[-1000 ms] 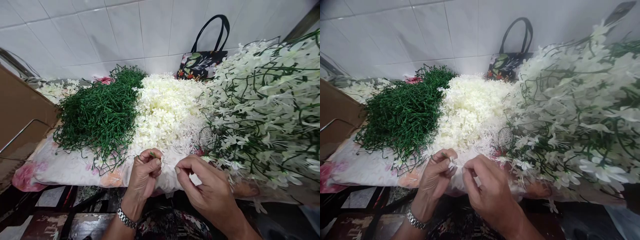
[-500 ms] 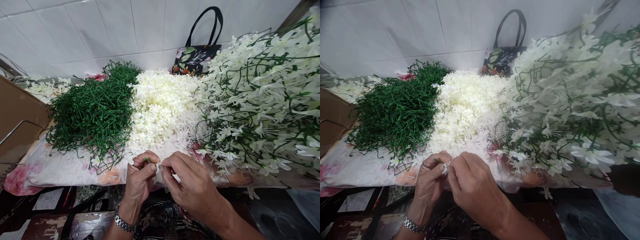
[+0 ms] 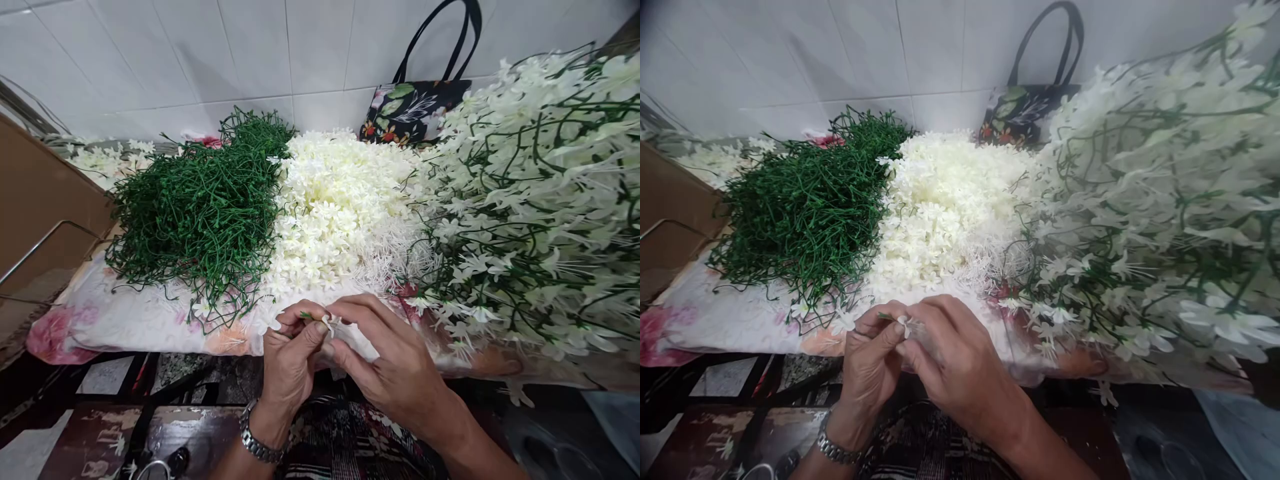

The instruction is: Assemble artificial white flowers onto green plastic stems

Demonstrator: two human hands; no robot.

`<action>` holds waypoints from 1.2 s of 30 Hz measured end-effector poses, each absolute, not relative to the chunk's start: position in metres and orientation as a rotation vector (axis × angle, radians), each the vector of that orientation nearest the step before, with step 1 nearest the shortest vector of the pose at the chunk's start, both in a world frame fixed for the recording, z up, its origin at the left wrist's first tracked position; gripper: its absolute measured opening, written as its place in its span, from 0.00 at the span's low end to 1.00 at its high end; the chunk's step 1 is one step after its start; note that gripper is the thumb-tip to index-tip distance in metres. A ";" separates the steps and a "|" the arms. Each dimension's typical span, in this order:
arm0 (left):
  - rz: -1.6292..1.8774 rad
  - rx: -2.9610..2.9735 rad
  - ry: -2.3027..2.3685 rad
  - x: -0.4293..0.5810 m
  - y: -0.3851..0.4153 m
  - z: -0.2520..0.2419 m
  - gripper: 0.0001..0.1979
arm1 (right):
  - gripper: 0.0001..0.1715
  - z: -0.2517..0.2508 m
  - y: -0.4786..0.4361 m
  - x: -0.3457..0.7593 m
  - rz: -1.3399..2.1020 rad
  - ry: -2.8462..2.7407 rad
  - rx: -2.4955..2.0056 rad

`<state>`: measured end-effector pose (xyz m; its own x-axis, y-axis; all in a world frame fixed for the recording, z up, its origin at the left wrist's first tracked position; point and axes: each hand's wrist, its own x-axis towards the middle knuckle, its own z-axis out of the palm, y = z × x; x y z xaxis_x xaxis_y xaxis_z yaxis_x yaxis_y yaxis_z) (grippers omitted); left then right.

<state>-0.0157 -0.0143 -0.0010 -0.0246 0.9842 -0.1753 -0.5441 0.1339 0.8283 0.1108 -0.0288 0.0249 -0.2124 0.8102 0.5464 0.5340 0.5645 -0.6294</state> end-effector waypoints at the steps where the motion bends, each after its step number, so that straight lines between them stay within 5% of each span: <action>1: 1.365 0.636 0.902 -0.015 -0.015 -0.001 0.07 | 0.10 0.023 -0.029 0.110 0.384 -1.879 -1.080; 36: 1.119 1.923 1.156 -0.033 -0.015 -0.011 0.10 | 0.09 0.026 -0.023 0.126 0.390 -2.176 -1.182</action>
